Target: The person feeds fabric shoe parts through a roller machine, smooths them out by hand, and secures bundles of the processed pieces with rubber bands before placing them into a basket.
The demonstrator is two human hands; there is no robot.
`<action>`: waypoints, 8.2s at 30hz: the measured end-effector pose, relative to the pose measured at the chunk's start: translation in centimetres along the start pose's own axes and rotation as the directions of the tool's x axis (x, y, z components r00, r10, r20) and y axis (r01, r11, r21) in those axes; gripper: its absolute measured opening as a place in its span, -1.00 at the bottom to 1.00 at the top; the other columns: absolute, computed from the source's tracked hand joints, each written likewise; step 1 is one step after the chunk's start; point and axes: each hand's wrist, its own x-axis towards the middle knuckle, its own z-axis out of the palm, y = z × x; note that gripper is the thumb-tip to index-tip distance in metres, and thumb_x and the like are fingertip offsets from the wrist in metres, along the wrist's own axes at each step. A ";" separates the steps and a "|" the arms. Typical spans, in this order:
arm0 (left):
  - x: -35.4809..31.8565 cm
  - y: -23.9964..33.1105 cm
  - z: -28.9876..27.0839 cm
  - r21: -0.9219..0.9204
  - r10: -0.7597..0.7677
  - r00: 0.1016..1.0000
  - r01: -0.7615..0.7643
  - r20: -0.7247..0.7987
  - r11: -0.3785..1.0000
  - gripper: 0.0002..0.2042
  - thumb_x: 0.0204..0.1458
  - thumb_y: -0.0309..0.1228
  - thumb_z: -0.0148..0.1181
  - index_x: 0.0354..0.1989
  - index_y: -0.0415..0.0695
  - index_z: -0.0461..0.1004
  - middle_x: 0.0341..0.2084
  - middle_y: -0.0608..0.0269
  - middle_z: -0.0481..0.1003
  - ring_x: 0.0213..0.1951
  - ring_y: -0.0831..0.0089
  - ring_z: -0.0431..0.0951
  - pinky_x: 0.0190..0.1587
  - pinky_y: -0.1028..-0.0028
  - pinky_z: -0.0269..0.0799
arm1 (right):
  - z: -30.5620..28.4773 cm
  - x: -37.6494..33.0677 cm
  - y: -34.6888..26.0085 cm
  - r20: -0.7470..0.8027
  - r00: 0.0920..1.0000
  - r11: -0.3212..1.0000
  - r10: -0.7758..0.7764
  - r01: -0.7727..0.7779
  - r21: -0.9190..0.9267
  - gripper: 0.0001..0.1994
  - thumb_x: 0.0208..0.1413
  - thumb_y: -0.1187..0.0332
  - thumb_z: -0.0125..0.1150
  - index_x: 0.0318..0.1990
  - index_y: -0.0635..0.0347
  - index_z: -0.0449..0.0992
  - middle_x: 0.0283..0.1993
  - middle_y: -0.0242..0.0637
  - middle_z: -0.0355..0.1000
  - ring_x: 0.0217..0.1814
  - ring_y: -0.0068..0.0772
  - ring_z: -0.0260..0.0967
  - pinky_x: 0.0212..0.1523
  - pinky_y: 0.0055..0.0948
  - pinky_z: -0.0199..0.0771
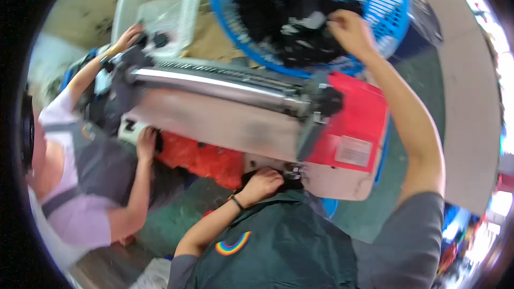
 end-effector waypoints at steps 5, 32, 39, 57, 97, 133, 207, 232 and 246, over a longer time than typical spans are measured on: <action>-0.1 3.2 -7.6 -0.171 -0.238 0.970 0.242 0.044 0.955 -0.86 0.05 -0.36 0.24 -0.25 -0.07 0.48 -0.48 0.24 0.52 -0.46 0.21 0.58 -0.44 0.31 0.50 | -3.1 -1.5 1.2 0.182 0.949 0.910 0.257 -0.301 0.286 -0.80 0.21 0.30 0.20 -0.15 0.23 0.59 -0.40 -0.45 0.49 -0.41 -0.67 0.34 -0.39 -0.60 0.31; 0.1 1.6 -5.9 -0.224 -0.350 0.932 0.323 -0.095 0.920 -0.86 0.08 -0.44 0.23 -0.20 -0.15 0.55 -0.42 0.14 0.56 -0.36 0.18 0.63 -0.30 0.27 0.56 | 0.0 8.8 -13.9 0.287 0.897 0.930 -0.337 0.269 0.253 -0.77 -0.16 0.48 0.22 -0.29 0.38 0.59 -0.39 -0.10 0.57 -0.33 -0.32 0.53 -0.22 -0.37 0.50; 0.8 -0.2 -0.6 0.183 -0.260 0.949 0.227 0.179 0.956 -0.57 -0.05 -0.26 0.30 0.02 -0.11 0.49 -0.03 0.15 0.41 0.10 0.12 0.36 0.09 0.08 0.33 | -7.6 11.6 -11.8 -0.203 0.816 0.807 -0.541 0.435 -0.400 -0.89 -0.10 0.43 0.12 -0.39 0.18 0.53 -0.37 -0.13 0.50 -0.24 0.01 0.47 -0.21 -0.12 0.47; -1.8 0.0 -4.5 -0.041 -0.211 0.954 0.225 0.213 0.974 -0.76 -0.03 -0.46 0.22 -0.16 -0.05 0.41 -0.50 0.17 0.52 -0.42 0.20 0.59 -0.39 0.28 0.51 | 5.8 3.5 2.9 0.265 0.709 0.531 0.654 -0.679 0.507 -0.75 0.04 0.33 0.38 -0.19 0.33 0.60 -0.39 -0.17 0.59 -0.42 -0.33 0.61 -0.36 -0.38 0.61; -1.2 -0.7 1.1 0.158 -0.197 0.975 0.179 0.105 0.971 -0.56 -0.08 -0.28 0.33 0.03 -0.06 0.50 -0.08 0.20 0.45 -0.04 0.14 0.44 0.05 0.14 0.35 | -1.2 9.0 -7.2 0.042 0.976 0.813 -0.215 0.202 -0.546 -0.73 0.04 0.34 0.13 -0.10 0.14 0.56 -0.18 -0.23 0.50 -0.21 -0.14 0.47 -0.18 -0.21 0.56; 0.8 0.5 -5.0 -0.144 0.113 0.982 -0.091 0.149 0.985 -0.89 0.07 -0.36 0.23 -0.25 -0.01 0.47 -0.43 0.26 0.55 -0.38 0.22 0.60 -0.39 0.25 0.53 | 9.2 -6.2 -18.4 0.219 0.920 0.865 0.325 -0.196 -0.461 -0.54 0.27 0.09 -0.09 -0.02 0.33 0.52 0.30 -0.12 0.32 0.38 -0.05 0.18 0.33 0.02 0.14; -1.9 -3.0 0.4 -0.052 -0.273 0.960 0.276 0.060 0.960 -0.69 -0.02 -0.34 0.31 -0.09 -0.07 0.47 -0.13 0.19 0.44 0.00 0.14 0.40 0.09 0.15 0.29 | -15.6 -16.5 -2.9 0.085 0.754 0.537 0.652 -0.538 0.649 -0.67 0.27 0.17 0.20 -0.51 0.02 0.35 -0.42 -0.44 0.36 -0.43 -0.65 0.17 -0.42 -0.60 0.10; 5.9 2.6 -18.6 -0.851 -0.842 0.535 0.471 0.067 0.231 -0.73 0.18 -0.48 0.19 -0.04 -0.42 0.38 -0.43 0.08 0.59 -0.49 0.45 0.63 -0.48 0.51 0.58 | 2.5 0.8 -15.6 0.913 0.408 0.950 -0.019 -0.278 0.144 -0.49 0.29 -0.08 0.05 -0.06 0.25 0.60 -0.09 -0.29 0.54 -0.05 -0.45 0.44 0.01 -0.41 0.46; -0.7 0.2 -3.7 0.130 -0.357 0.934 0.354 -0.006 0.926 -0.61 0.00 -0.31 0.28 0.01 -0.17 0.48 -0.07 0.06 0.53 -0.01 0.10 0.52 0.03 0.19 0.44 | 2.3 6.5 -14.2 0.351 0.848 0.910 -0.398 0.319 0.264 -0.69 -0.07 0.31 0.27 -0.20 0.35 0.59 -0.28 -0.09 0.57 -0.21 -0.22 0.53 -0.12 -0.31 0.48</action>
